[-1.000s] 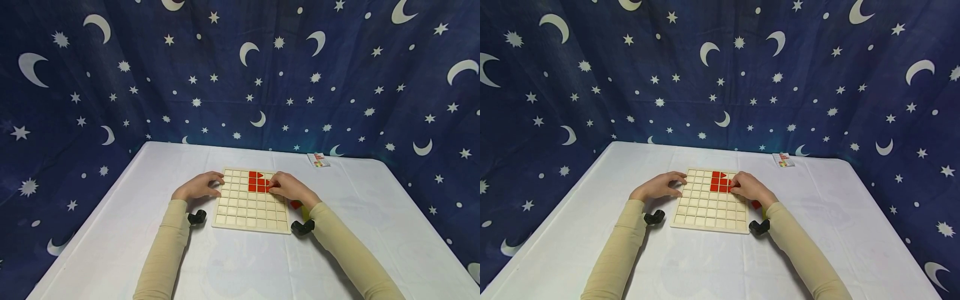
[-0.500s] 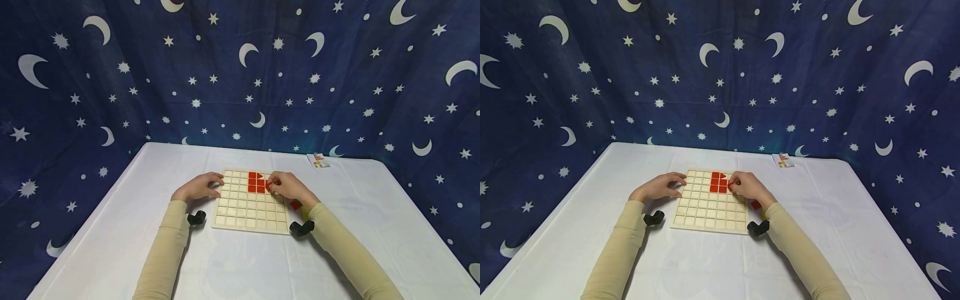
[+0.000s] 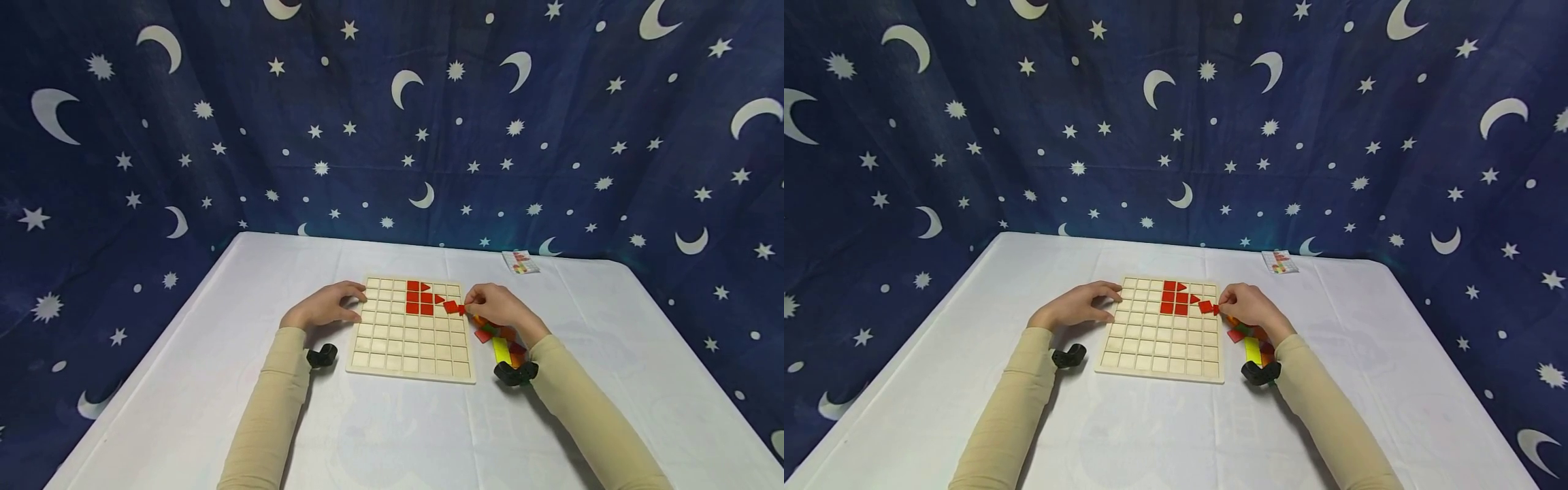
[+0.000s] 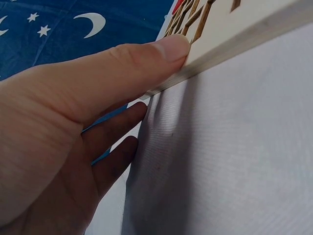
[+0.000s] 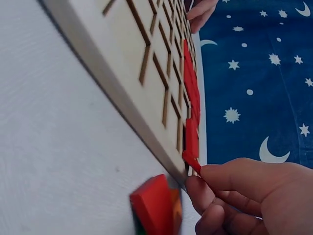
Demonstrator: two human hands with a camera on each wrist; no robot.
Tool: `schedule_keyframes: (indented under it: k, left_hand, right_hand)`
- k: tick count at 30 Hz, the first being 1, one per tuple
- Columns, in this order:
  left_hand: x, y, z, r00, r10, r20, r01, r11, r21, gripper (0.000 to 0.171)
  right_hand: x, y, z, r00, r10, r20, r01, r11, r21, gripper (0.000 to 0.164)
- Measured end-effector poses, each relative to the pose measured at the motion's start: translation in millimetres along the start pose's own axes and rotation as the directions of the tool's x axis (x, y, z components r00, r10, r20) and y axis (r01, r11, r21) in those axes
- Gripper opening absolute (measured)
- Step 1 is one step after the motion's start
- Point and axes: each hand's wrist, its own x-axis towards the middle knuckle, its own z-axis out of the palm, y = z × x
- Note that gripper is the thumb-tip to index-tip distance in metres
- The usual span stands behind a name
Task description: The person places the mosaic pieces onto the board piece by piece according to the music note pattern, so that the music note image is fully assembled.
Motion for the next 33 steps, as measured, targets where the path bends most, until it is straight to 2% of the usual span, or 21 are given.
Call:
schedule_keyframes:
  k: [11,19,28,33]
  left_hand:
    - [1.2,-1.2,-1.3,1.0,-0.004,0.002,0.004,1.0,-0.006,0.041]
    - [1.8,-1.9,-1.9,1.0,-0.009,0.001,0.009,1.0,-0.018,0.04]
    - [2.1,-3.2,0.4,1.0,-0.006,0.0,0.006,1.0,-0.012,0.04]
    - [2.6,-2.8,0.6,1.0,-0.012,0.004,0.012,1.0,-0.006,0.04]
  right_hand:
    - [6,-1,4,0.999,0.009,0.041,-0.009,1.0,-0.007,0.011]
    - [12,-8,10,0.991,-0.134,0.009,0.135,0.989,-0.068,0.032]
    - [15,-16,18,0.979,-0.203,0.008,0.202,0.97,-0.134,0.028]
    - [16,-17,20,0.979,-0.204,0.005,0.204,0.971,-0.122,0.029]
